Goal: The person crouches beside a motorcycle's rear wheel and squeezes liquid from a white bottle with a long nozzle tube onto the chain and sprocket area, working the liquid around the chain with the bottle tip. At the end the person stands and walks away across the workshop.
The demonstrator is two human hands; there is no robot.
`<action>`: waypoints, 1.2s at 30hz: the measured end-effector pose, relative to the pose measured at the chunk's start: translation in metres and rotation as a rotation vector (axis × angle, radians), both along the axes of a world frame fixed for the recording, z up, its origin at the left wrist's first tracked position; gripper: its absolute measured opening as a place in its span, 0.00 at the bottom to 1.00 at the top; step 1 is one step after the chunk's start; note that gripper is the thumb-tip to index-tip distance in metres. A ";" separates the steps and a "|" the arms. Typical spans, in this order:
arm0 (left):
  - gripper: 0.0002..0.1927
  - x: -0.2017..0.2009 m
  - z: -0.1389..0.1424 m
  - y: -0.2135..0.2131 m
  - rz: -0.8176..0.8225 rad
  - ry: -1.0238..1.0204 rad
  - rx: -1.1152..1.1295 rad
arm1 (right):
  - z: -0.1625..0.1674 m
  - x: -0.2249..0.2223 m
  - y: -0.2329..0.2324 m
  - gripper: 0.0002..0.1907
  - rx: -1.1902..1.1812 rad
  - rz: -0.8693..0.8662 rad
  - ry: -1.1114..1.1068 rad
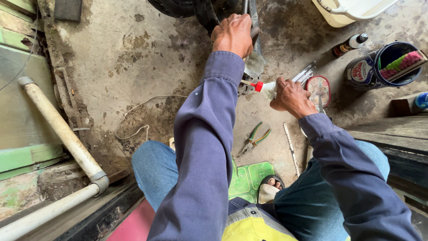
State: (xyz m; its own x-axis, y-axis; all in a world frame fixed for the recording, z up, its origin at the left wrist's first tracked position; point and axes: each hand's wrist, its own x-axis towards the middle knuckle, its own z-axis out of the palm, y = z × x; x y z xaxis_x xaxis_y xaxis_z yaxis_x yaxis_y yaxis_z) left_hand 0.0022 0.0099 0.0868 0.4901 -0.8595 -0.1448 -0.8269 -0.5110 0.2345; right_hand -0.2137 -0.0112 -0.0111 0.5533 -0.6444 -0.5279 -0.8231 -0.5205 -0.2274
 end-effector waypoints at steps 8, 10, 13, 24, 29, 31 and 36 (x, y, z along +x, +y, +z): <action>0.16 0.001 -0.001 0.001 -0.018 -0.016 -0.067 | 0.002 0.001 -0.001 0.27 0.005 0.001 0.022; 0.16 0.001 -0.001 0.000 -0.010 -0.003 -0.023 | 0.004 0.002 -0.001 0.26 0.007 0.002 0.030; 0.15 0.002 0.001 -0.003 0.007 0.037 0.076 | 0.007 0.002 0.000 0.26 0.006 -0.002 0.029; 0.13 0.002 -0.003 -0.002 0.016 0.020 0.042 | 0.003 -0.010 -0.005 0.23 -0.007 0.123 -0.103; 0.15 0.000 -0.007 0.002 0.002 -0.038 -0.114 | 0.005 -0.016 -0.016 0.26 0.063 0.145 -0.079; 0.15 0.000 -0.007 0.004 0.001 -0.029 -0.122 | 0.008 -0.018 -0.019 0.32 0.112 0.139 -0.038; 0.16 0.002 -0.004 0.010 -0.007 0.002 -0.195 | 0.035 -0.031 -0.035 0.40 0.216 0.126 0.034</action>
State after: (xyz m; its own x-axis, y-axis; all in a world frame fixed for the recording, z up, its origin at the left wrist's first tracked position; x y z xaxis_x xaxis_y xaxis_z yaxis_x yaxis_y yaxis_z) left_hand 0.0039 0.0197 0.0824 0.4840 -0.8747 0.0240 -0.8297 -0.4501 0.3300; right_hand -0.2450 -0.0458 0.0236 0.6013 -0.4418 -0.6658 -0.7641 -0.5616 -0.3174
